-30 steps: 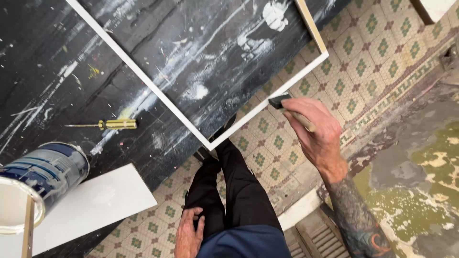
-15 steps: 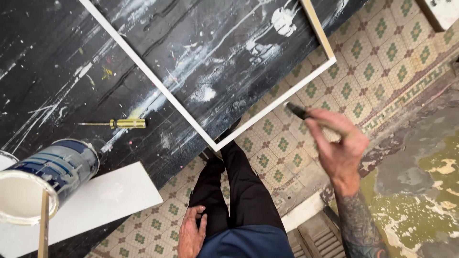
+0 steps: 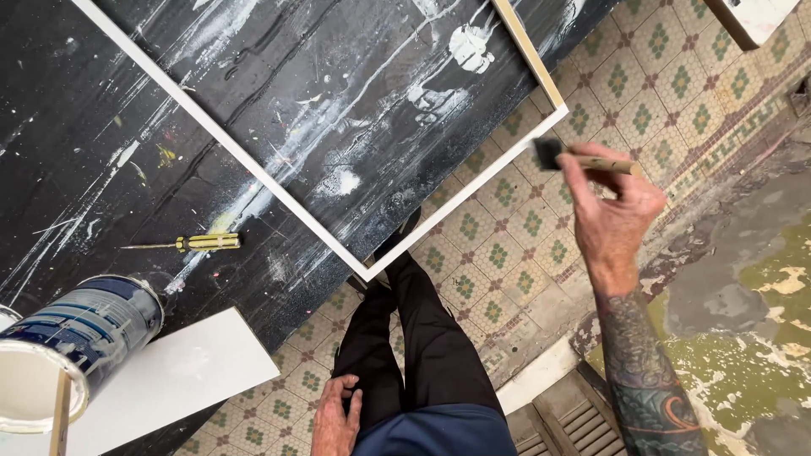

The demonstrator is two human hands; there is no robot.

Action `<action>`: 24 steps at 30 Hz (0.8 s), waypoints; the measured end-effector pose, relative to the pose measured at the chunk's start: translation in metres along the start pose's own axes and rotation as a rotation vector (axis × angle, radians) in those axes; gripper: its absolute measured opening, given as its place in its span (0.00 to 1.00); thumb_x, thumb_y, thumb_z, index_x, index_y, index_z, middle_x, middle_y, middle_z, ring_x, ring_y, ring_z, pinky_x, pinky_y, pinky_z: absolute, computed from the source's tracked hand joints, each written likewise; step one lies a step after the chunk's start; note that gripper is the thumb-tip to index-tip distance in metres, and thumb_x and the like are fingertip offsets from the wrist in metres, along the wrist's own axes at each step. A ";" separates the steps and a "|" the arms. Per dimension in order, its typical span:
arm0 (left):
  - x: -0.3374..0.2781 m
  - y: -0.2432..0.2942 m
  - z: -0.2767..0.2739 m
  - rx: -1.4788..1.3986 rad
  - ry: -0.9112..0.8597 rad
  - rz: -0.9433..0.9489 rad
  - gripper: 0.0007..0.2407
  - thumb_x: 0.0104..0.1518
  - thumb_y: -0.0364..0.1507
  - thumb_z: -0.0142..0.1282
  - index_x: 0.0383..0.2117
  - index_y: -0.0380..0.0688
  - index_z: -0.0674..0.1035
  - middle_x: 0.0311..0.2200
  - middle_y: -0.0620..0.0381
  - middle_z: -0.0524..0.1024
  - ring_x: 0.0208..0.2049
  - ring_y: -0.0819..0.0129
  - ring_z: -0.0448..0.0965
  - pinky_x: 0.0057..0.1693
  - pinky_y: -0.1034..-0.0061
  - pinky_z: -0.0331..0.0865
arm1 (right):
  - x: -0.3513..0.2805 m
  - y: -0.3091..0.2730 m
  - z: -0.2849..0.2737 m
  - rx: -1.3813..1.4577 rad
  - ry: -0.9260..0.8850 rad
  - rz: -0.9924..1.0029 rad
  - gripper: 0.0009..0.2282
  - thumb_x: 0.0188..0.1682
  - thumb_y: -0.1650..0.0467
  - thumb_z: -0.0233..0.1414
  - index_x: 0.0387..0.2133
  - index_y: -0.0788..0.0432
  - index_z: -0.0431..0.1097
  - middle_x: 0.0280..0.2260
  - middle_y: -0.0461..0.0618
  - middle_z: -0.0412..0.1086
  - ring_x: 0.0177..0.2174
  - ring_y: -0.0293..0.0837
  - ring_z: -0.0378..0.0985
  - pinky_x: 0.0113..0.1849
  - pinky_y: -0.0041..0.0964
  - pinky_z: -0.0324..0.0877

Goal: Painting the edges of a wooden picture frame with white paint using a foam brush

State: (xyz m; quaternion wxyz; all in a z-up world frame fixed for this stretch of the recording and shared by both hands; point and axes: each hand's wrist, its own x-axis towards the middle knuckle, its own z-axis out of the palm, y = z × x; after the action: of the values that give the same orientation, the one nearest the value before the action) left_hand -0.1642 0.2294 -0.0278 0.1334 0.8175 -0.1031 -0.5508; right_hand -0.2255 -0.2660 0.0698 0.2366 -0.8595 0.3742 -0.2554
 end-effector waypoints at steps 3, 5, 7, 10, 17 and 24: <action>-0.002 0.010 -0.003 0.020 -0.070 -0.067 0.12 0.60 0.40 0.40 0.45 0.58 0.73 0.46 0.68 0.71 0.44 0.73 0.75 0.51 0.70 0.68 | 0.006 -0.008 0.004 -0.170 0.031 -0.260 0.04 0.53 0.78 0.60 0.38 0.68 0.73 0.36 0.63 0.77 0.34 0.51 0.83 0.37 0.39 0.80; 0.001 0.008 -0.002 0.023 -0.058 -0.053 0.12 0.59 0.40 0.41 0.44 0.58 0.74 0.45 0.68 0.72 0.44 0.74 0.76 0.52 0.71 0.68 | -0.014 -0.039 0.018 -0.128 -0.080 -0.299 0.04 0.51 0.76 0.59 0.36 0.64 0.73 0.35 0.58 0.77 0.34 0.48 0.82 0.38 0.39 0.79; 0.000 0.006 -0.003 0.026 -0.043 -0.047 0.12 0.58 0.40 0.42 0.44 0.59 0.74 0.45 0.69 0.72 0.43 0.74 0.76 0.52 0.71 0.69 | -0.038 -0.070 0.032 -0.079 -0.195 -0.337 0.03 0.48 0.75 0.58 0.34 0.61 0.73 0.34 0.53 0.77 0.35 0.46 0.82 0.40 0.38 0.78; 0.002 0.007 -0.005 0.010 -0.016 -0.015 0.11 0.58 0.38 0.44 0.43 0.57 0.75 0.44 0.68 0.73 0.42 0.75 0.77 0.50 0.72 0.71 | -0.068 -0.104 0.045 0.108 -0.333 -0.410 0.05 0.49 0.73 0.54 0.37 0.58 0.74 0.36 0.54 0.76 0.36 0.48 0.81 0.40 0.42 0.79; -0.004 0.011 -0.007 0.010 -0.013 -0.031 0.11 0.59 0.39 0.43 0.43 0.58 0.74 0.43 0.69 0.73 0.41 0.75 0.76 0.50 0.73 0.69 | -0.019 -0.060 0.013 0.192 -0.236 0.109 0.04 0.51 0.73 0.57 0.36 0.62 0.74 0.35 0.56 0.77 0.29 0.41 0.81 0.29 0.26 0.78; -0.029 0.003 -0.010 -0.126 0.101 0.039 0.09 0.59 0.35 0.43 0.40 0.55 0.76 0.36 0.69 0.73 0.35 0.77 0.77 0.42 0.75 0.70 | -0.024 -0.064 0.019 -0.132 -0.081 -0.250 0.04 0.53 0.76 0.57 0.30 0.67 0.75 0.32 0.60 0.76 0.31 0.52 0.82 0.36 0.38 0.80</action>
State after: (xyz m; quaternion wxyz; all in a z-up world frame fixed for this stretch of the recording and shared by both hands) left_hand -0.1660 0.2370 0.0016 0.2004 0.8320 -0.0769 -0.5115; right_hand -0.1947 -0.2046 0.0873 0.1609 -0.9228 0.2701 -0.2226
